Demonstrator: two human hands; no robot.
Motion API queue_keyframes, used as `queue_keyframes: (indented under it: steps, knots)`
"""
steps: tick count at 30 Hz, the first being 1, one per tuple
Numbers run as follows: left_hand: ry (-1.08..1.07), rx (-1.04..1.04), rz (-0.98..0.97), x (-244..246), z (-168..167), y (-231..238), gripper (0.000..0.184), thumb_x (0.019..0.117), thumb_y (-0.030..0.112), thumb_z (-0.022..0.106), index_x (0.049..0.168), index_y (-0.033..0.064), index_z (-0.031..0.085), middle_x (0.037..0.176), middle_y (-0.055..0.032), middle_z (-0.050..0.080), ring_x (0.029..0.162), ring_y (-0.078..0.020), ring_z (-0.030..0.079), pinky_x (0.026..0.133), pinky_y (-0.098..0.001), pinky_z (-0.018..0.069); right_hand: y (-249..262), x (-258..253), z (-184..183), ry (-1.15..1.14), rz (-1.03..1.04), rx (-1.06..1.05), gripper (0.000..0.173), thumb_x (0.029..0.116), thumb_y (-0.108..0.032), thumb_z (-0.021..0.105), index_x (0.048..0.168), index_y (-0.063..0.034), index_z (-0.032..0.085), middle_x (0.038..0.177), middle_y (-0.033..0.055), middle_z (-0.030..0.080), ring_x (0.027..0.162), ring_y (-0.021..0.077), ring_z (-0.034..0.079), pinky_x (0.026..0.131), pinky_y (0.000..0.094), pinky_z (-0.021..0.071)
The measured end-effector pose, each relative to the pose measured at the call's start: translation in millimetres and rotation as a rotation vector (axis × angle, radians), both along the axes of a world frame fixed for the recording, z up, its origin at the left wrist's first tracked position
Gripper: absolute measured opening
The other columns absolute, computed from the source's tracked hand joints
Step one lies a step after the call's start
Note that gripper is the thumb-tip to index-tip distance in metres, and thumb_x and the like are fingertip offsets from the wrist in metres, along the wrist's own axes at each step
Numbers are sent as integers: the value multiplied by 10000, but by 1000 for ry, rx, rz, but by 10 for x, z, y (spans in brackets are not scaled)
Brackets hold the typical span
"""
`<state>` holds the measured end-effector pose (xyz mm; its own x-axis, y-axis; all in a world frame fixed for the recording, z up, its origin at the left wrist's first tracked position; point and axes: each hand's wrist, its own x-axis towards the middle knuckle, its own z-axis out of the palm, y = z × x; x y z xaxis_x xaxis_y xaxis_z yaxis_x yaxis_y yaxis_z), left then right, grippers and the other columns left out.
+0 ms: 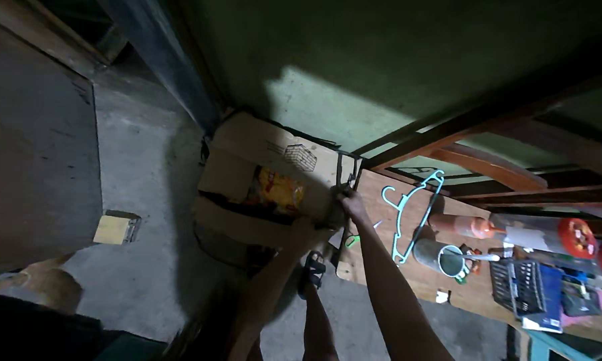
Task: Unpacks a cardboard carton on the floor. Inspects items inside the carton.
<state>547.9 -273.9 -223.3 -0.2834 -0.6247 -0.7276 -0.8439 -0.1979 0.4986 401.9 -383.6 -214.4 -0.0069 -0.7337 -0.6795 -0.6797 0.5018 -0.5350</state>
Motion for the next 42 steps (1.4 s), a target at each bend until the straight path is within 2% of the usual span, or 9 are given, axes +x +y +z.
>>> queue_keyframes:
  steps: [4,8,12,15,21,25,32,37,42]
  knots:
    - [-74,-7,-97,146,-100,270,426,1035,68,506,1447,-38,495,1561,-231,411,1459,-418,363,1178,-573,284,273,-181,52,200,110,83,381,985,-257,675,1233,31,666,1198,256,673,1148,383,639,1013,551,471]
    - [-66,-53,-158,393,-121,371,442,1089,229,460,1435,-41,510,1528,-237,455,1442,-430,386,1159,-588,301,480,-150,72,274,219,51,433,966,-265,690,1284,25,644,1251,254,662,1197,401,627,1034,567,462]
    - [-34,-18,-188,481,-57,266,465,1097,277,450,1403,-65,527,1525,-254,450,1453,-438,365,1161,-583,297,647,-80,102,385,211,35,551,920,-296,734,1365,5,612,1600,209,376,1480,405,334,1157,628,277]
    - [-22,27,-147,438,-36,249,413,1067,190,511,1397,-56,541,1548,-228,435,1461,-411,363,1189,-554,265,911,140,104,358,4,107,523,952,-241,706,1359,56,565,1355,266,595,1277,402,572,1064,558,451]
    - [-100,118,-206,379,-24,451,565,995,288,645,1481,47,489,1544,-206,447,1470,-405,346,1188,-614,214,1103,334,146,147,-251,234,389,1015,-270,639,1212,65,661,1190,279,659,1130,393,623,994,563,461]
    - [-92,126,-164,307,-38,406,412,1038,204,561,1405,18,570,1454,-238,532,1409,-426,425,1196,-609,210,1109,254,128,-121,-395,358,416,1069,-246,546,1353,58,539,1214,255,631,1025,320,661,865,473,563]
    - [-106,140,-145,316,-45,180,344,1031,181,550,1303,-16,626,1340,-271,596,1292,-460,530,1064,-621,394,1218,136,9,-150,-344,369,371,1079,-318,523,1205,28,568,735,40,509,531,104,454,499,272,430]
    - [-100,99,-111,326,-211,109,360,980,236,642,1260,10,663,1311,-247,620,1266,-446,550,1052,-633,405,1226,-15,53,-119,-205,304,375,1087,-311,507,1096,43,630,758,37,567,557,74,483,529,249,436]
    - [-105,108,-96,330,-195,75,339,1029,184,555,1304,8,640,1350,-248,600,1302,-447,527,1092,-622,379,1160,-172,-9,-50,-63,282,369,1070,-261,548,1188,80,627,1050,188,654,918,210,617,866,394,508]
